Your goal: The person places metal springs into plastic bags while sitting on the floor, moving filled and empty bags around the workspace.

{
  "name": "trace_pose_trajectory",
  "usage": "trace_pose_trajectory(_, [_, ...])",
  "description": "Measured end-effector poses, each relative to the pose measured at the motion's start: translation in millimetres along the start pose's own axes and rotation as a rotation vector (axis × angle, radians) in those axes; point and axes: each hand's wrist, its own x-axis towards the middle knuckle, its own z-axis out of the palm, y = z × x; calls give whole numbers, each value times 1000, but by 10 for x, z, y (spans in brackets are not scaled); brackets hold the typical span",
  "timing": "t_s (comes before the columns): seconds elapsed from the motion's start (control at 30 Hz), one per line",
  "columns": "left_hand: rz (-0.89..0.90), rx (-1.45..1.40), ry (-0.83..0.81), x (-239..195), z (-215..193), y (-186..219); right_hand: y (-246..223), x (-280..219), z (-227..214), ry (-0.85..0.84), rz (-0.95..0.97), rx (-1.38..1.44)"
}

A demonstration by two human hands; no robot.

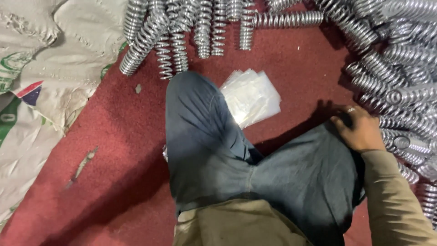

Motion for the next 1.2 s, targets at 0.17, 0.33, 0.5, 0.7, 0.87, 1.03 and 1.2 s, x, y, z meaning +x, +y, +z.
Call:
trace_pose_trajectory(0.17, [-266,-99,-39,299,226,824,-805,661,28,-110,-12,120])
trace_pose_trajectory(0.33, [373,-311,251,2310,-1108,4127,-2091,1949,567,268,-178,762])
trace_pose_trajectory(0.5, [527,-92,428,3907,-783,5630,-2538,2393,454,118,219,895])
trace_pose_trajectory(0.7, [240,166,-385,4824,-398,6273,-2121,1523,-78,-74,294,1506])
trace_pose_trajectory(0.87, [195,158,-394,5212,153,6280,-1816,407,167,246,307,1264])
trace_pose_trajectory(1.03, [-31,-43,-85,5307,139,5966,-1701,183,677,341,171,1012])
trace_pose_trajectory(1.2, [124,-315,464,4511,-763,6158,-1856,43,450,184,419,887])
